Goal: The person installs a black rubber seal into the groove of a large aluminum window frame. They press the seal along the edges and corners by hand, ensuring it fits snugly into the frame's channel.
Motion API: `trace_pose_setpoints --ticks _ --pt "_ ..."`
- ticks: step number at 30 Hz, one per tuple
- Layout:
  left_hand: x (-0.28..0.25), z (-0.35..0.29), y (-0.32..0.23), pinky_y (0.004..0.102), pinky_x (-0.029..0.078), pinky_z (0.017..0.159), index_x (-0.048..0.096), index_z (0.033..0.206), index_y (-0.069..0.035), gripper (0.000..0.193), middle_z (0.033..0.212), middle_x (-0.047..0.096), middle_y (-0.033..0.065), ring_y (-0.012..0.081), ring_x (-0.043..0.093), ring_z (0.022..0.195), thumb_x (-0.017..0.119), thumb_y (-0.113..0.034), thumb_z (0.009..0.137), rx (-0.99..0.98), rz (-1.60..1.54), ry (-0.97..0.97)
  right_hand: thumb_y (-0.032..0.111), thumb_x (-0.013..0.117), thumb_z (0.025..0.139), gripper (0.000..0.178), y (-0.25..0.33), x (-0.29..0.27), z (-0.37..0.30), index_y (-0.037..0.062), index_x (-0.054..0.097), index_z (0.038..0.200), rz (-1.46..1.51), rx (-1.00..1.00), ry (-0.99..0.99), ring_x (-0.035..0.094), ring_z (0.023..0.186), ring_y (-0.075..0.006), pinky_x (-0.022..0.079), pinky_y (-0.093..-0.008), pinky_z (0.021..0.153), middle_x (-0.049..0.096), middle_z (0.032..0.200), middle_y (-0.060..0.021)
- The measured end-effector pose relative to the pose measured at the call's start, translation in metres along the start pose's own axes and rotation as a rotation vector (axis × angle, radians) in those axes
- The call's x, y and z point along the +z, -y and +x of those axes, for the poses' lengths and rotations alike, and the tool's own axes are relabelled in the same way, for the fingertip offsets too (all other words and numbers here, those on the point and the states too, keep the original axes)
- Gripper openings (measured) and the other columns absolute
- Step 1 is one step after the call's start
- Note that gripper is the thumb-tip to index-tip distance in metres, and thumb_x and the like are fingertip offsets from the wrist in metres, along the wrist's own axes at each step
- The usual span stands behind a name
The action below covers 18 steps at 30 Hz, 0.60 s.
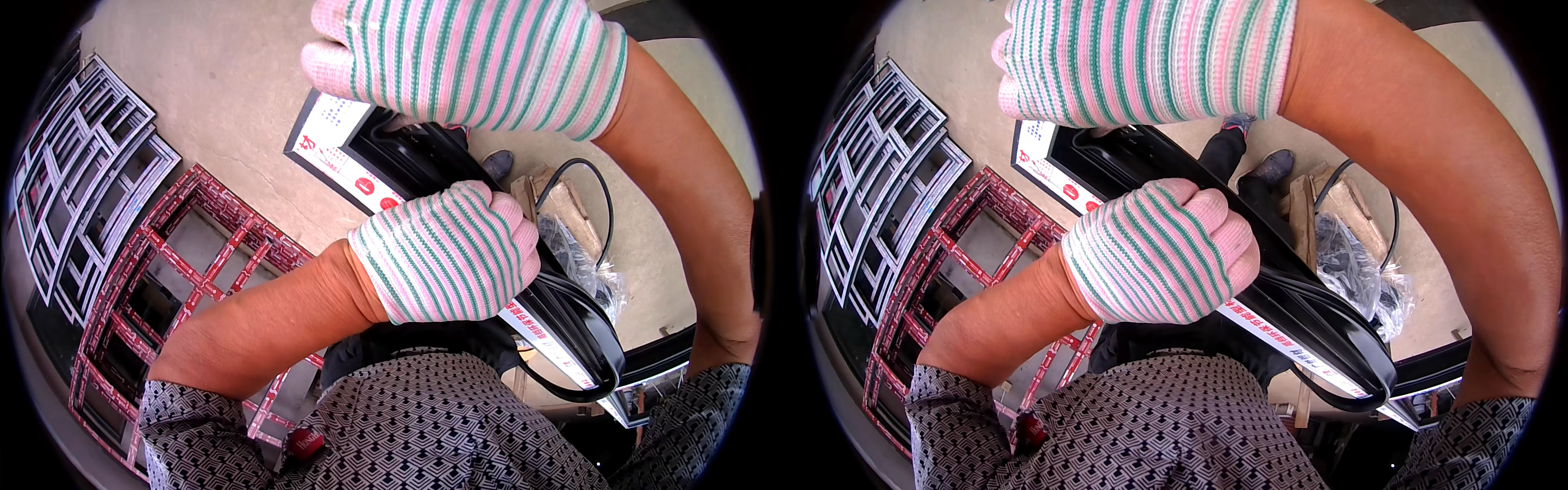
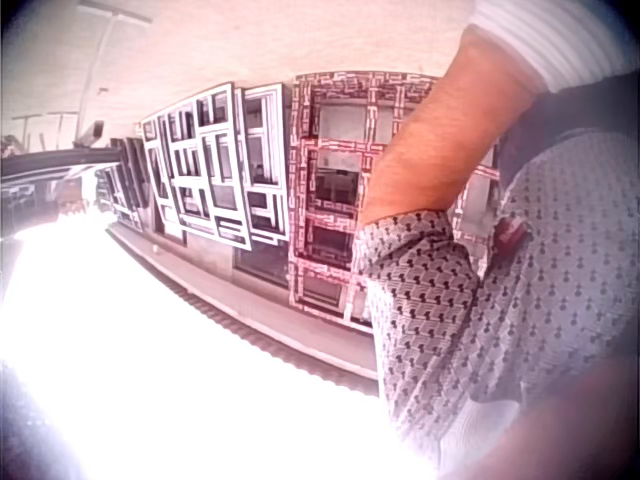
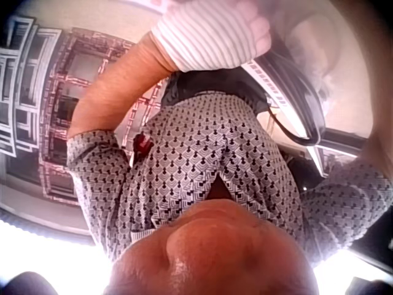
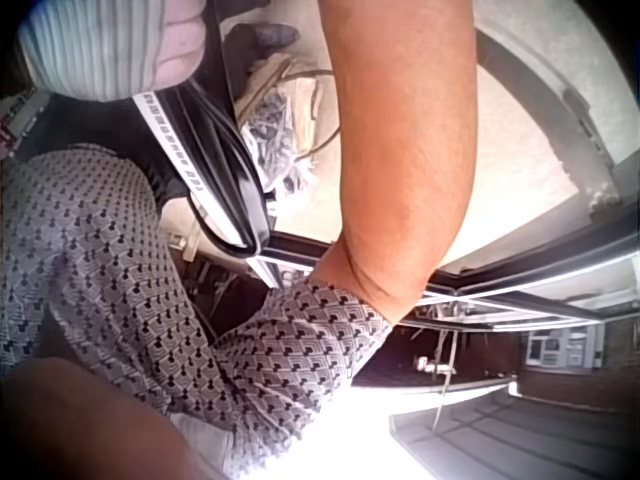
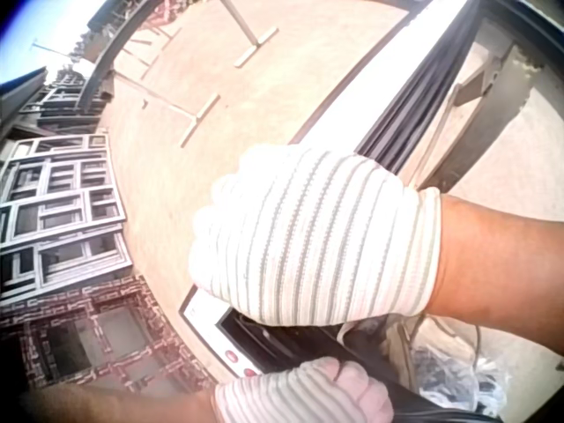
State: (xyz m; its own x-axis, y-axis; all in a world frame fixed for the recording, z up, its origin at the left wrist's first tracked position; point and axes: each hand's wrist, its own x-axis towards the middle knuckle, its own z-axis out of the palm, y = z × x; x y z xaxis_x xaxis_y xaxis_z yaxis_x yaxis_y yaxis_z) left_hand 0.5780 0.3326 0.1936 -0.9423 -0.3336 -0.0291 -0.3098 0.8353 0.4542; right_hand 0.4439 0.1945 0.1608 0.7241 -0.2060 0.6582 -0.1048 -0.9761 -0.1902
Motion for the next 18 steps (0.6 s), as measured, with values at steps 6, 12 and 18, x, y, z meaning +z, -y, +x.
trace_pose_setpoints --ticks 6,12,18 --pt "-0.002 0.002 -0.001 0.0309 0.051 0.062 0.068 0.087 -0.014 0.014 0.079 0.06 0.0003 0.0173 0.064 0.077 0.065 -0.027 0.085 -0.028 -0.005 0.01 0.023 0.063 0.091 0.013 0.0 0.0 0.002 0.0102 0.067 0.088 -0.043 -0.003 0.101 0.066 0.072 -0.0228 0.052 -0.0374 0.067 0.066 0.081 -0.0062" --pt "-0.005 0.005 -0.001 0.0317 0.051 0.064 0.068 0.085 -0.015 0.011 0.077 0.059 -0.0006 0.017 0.064 0.077 0.064 -0.026 0.085 -0.046 0.014 -0.028 0.021 0.063 0.09 0.012 -0.007 0.009 -0.004 0.01 0.067 0.087 0.0 -0.016 -0.003 0.067 0.074 -0.0247 0.052 -0.0382 0.069 0.066 0.081 -0.0066" --pt "-0.007 0.009 0.002 0.033 0.051 0.064 0.066 0.083 -0.015 0.012 0.077 0.058 -0.0005 0.017 0.063 0.075 0.064 -0.027 0.084 -0.029 0.038 0.013 0.021 0.063 0.09 0.013 0.001 -0.009 0.0 0.0094 0.066 0.088 -0.091 0.002 0.116 0.068 0.074 -0.0263 0.053 -0.0397 0.07 0.066 0.081 -0.0073"
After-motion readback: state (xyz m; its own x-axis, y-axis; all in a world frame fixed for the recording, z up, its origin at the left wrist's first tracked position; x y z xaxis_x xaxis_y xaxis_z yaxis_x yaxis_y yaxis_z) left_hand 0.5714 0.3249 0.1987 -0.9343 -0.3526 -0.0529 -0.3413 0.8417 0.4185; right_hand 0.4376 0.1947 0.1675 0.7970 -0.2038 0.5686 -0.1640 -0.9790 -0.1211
